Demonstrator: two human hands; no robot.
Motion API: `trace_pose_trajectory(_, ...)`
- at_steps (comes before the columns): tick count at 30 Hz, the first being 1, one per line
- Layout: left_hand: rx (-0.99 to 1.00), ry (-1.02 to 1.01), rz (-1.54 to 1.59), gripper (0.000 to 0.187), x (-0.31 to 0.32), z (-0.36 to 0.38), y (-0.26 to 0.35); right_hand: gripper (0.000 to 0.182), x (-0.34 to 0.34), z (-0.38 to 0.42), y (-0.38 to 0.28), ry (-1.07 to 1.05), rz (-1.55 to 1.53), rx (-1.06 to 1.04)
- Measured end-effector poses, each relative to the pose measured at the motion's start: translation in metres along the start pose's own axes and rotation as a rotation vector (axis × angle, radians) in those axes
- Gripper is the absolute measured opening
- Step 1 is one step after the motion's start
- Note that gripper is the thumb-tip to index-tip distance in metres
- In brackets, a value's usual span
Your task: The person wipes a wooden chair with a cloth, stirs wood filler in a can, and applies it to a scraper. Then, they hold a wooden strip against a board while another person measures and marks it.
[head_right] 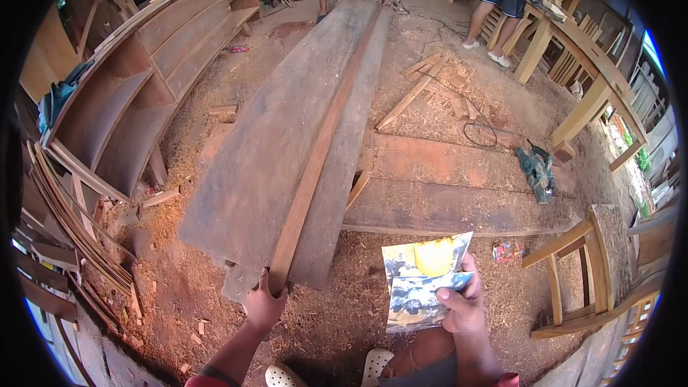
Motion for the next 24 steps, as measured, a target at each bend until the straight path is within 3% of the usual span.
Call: trace_pose_trajectory(24, 0.011, 0.014, 0.005, 0.073, 0.0019, 0.0011, -0.0009, 0.069, 0.0013, 0.0059, -0.0021, -0.02, 0.0, 0.001)
Point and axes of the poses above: each hand's wrist, its own z-axis away from the middle knuckle, its own x-axis out of the palm, y = z × x, the point moved 1 cm from there along -z, towards the middle knuckle, and after that the axes turned 6 degrees about y, right-handed, at the moved point
